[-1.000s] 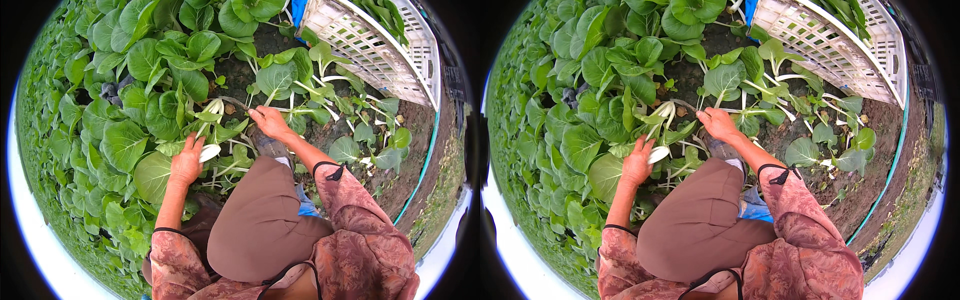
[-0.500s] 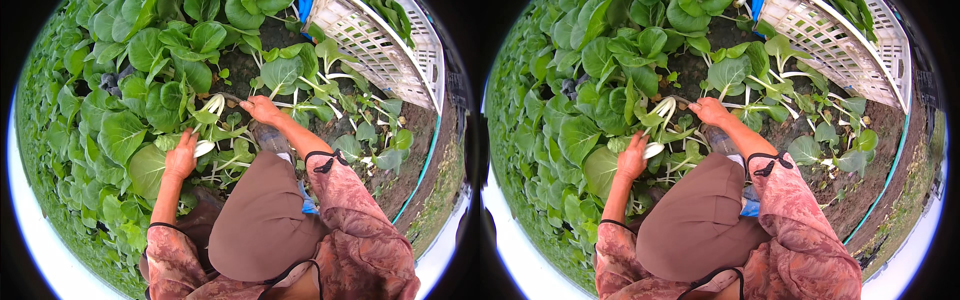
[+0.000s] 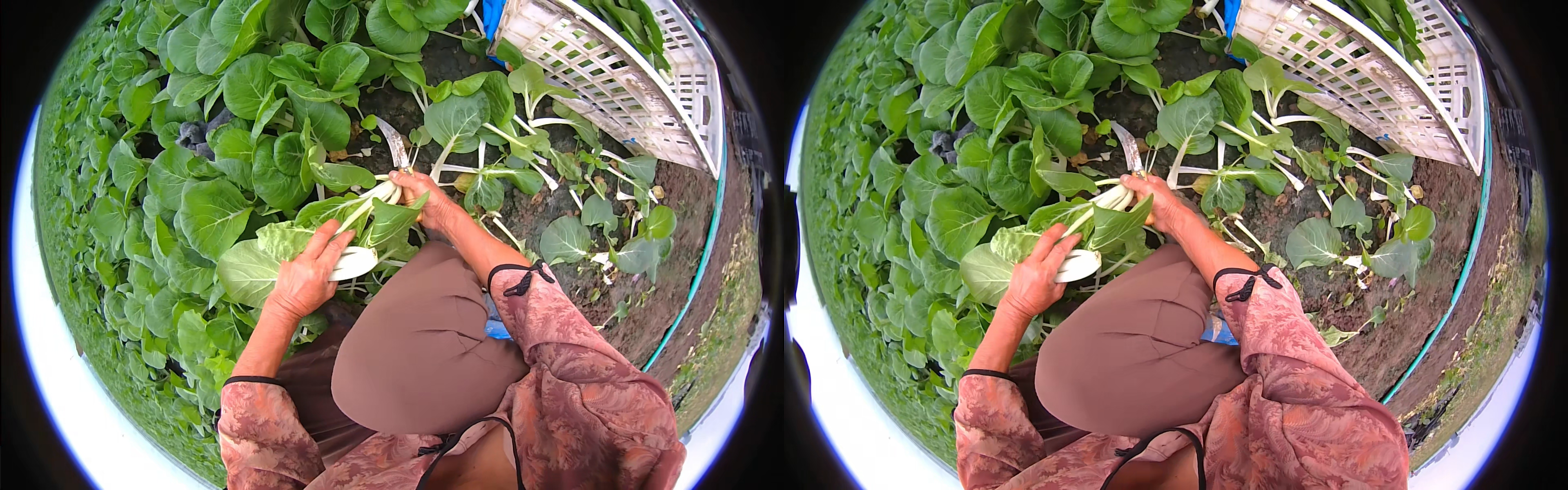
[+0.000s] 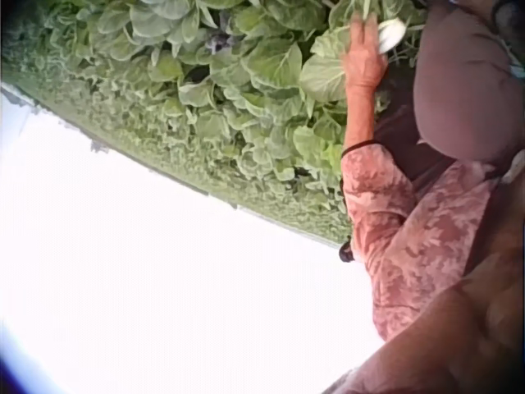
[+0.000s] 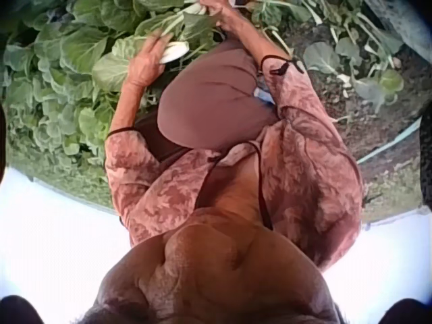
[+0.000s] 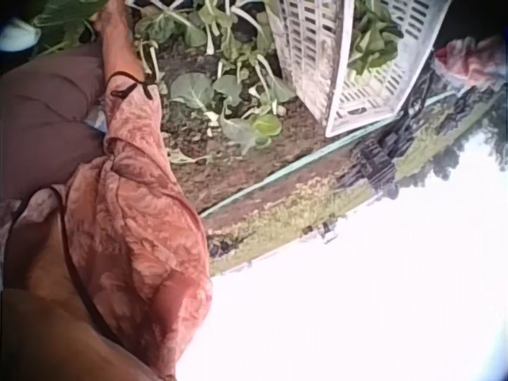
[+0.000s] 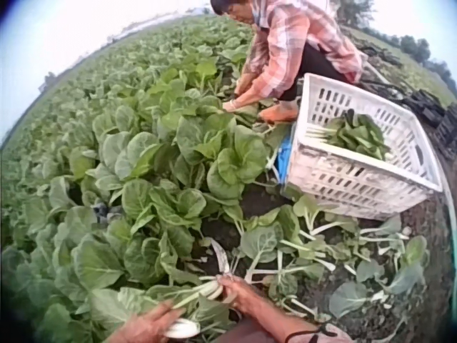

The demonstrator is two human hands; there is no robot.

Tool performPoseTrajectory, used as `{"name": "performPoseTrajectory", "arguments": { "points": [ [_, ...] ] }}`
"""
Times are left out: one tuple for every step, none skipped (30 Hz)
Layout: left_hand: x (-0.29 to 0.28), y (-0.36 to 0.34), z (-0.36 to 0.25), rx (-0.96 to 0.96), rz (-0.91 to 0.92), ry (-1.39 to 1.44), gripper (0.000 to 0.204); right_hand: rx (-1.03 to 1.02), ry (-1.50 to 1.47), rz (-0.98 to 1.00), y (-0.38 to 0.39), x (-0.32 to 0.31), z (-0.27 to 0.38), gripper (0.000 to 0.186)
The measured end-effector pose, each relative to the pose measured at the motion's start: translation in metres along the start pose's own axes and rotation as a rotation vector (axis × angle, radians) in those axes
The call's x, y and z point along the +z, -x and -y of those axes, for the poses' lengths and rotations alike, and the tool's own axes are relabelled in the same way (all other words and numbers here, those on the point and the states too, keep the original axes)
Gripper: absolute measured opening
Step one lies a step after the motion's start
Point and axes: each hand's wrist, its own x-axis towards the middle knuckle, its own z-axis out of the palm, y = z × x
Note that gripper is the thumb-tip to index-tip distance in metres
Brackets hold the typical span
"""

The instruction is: The person harvests leafy green vegetables in a field using a curved knife. They cut the stems, trim the leaves, and place the harvested vegetables into a white plastic crate.

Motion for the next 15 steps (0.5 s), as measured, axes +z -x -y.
{"name": "performPoseTrajectory", "arguments": {
  "points": [
    [-0.004,0.004,-0.003,0.005,-0.022,0.009,0.059,0.031,-0.097,0.067,0.002,0.003,-0.001,0.018],
    [-0.006,0.006,-0.006,0.0,-0.026,0.024,0.058,-0.002,-0.142,0.079,0.007,0.007,-0.001,0.018],
    [-0.009,0.009,-0.008,-0.003,-0.03,0.039,0.058,-0.036,-0.188,0.09,0.013,0.011,-0.002,0.018],
    [-0.012,0.011,-0.012,-0.005,-0.034,0.053,0.058,-0.07,-0.234,0.101,0.019,0.014,-0.003,0.019],
    [-0.015,0.012,-0.014,-0.004,-0.043,0.104,0.057,-0.128,-0.299,-0.007,0.028,0.026,0.002,0.026],
    [-0.019,0.011,-0.018,0.002,-0.05,0.155,0.056,-0.145,-0.194,0.025,0.039,0.025,0.016,0.029],
    [-0.024,0.009,-0.021,0.009,-0.055,0.205,0.055,-0.247,-0.124,-0.055,0.047,0.028,0.025,0.03],
    [-0.034,0.011,-0.023,0.013,-0.075,0.225,0.053,-0.349,-0.051,-0.127,0.062,0.044,0.041,0.031],
    [-0.046,0.01,-0.024,0.029,-0.097,0.248,0.052,-0.464,0.021,-0.144,0.07,0.046,0.058,0.033],
    [-0.057,0.009,-0.024,0.045,-0.118,0.272,0.05,-0.58,0.092,-0.162,0.077,0.048,0.077,0.035],
    [-0.069,0.01,-0.023,-0.038,-0.164,0.37,0.046,-0.654,0.173,-0.167,0.087,0.058,0.096,0.037],
    [-0.08,0.006,-0.026,-0.105,-0.262,0.418,0.041,-0.718,0.3,-0.153,0.097,0.061,0.115,0.04],
    [-0.094,-0.005,-0.03,-0.138,-0.299,0.447,0.038,-0.753,0.422,-0.145,0.106,0.067,0.134,0.042],
    [-0.109,-0.022,-0.039,-0.166,-0.332,0.482,0.035,-0.786,0.548,-0.146,0.119,0.073,0.153,0.044],
    [-0.126,-0.041,-0.057,-0.141,-0.327,0.507,0.033,-0.804,0.669,-0.154,0.124,0.079,0.166,0.048]
  ]
}}
